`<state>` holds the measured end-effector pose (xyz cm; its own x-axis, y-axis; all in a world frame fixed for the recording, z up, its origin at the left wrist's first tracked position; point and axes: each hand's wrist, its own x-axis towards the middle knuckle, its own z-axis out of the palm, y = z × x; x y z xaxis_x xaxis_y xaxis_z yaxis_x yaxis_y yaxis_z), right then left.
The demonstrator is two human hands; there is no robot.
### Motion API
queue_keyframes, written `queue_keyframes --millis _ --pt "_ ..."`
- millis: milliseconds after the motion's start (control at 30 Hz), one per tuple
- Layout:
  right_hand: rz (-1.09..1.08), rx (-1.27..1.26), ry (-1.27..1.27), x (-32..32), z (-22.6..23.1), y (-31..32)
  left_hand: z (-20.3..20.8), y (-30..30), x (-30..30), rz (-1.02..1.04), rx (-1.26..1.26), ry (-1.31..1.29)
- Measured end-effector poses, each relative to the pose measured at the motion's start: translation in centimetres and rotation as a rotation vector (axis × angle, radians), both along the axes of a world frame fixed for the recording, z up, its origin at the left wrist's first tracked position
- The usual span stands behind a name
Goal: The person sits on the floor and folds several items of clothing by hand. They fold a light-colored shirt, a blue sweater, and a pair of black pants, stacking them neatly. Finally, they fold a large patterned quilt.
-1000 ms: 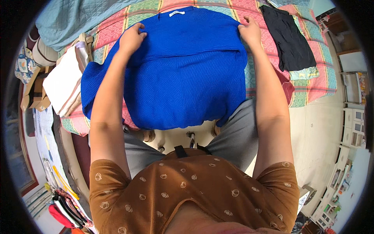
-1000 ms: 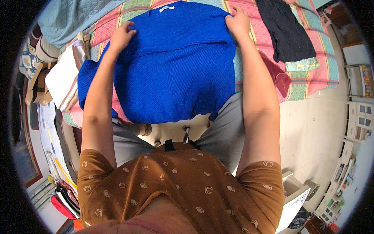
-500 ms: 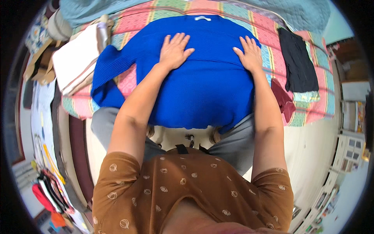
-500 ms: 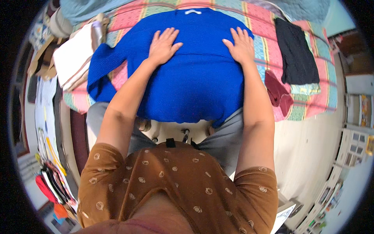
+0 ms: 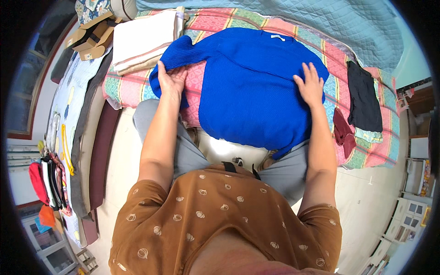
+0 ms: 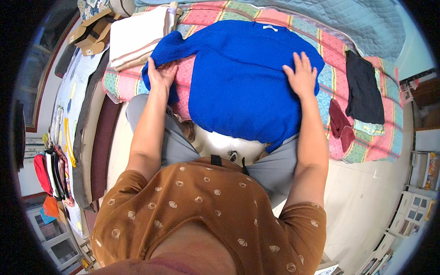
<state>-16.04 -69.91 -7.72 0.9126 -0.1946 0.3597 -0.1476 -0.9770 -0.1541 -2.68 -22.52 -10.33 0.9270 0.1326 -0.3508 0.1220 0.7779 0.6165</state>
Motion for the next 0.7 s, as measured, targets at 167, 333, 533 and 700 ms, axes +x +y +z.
queue_keyframes --millis 167,333,533,700 --pt "0.080 -0.065 0.271 -3.0 -0.1 3.4 2.7 2.9 1.1 0.037 -0.205 -0.117" --pt "0.058 -0.065 0.387 -4.1 0.9 3.3 7.7 -0.6 1.0 0.349 0.575 -0.257" --pt "0.095 -0.035 0.435 -3.6 2.1 3.9 11.9 -9.2 3.7 0.657 1.390 -0.807" --pt "0.128 0.549 0.149 -1.8 -0.2 0.8 9.9 -21.0 -2.7 -0.234 1.988 -1.203"
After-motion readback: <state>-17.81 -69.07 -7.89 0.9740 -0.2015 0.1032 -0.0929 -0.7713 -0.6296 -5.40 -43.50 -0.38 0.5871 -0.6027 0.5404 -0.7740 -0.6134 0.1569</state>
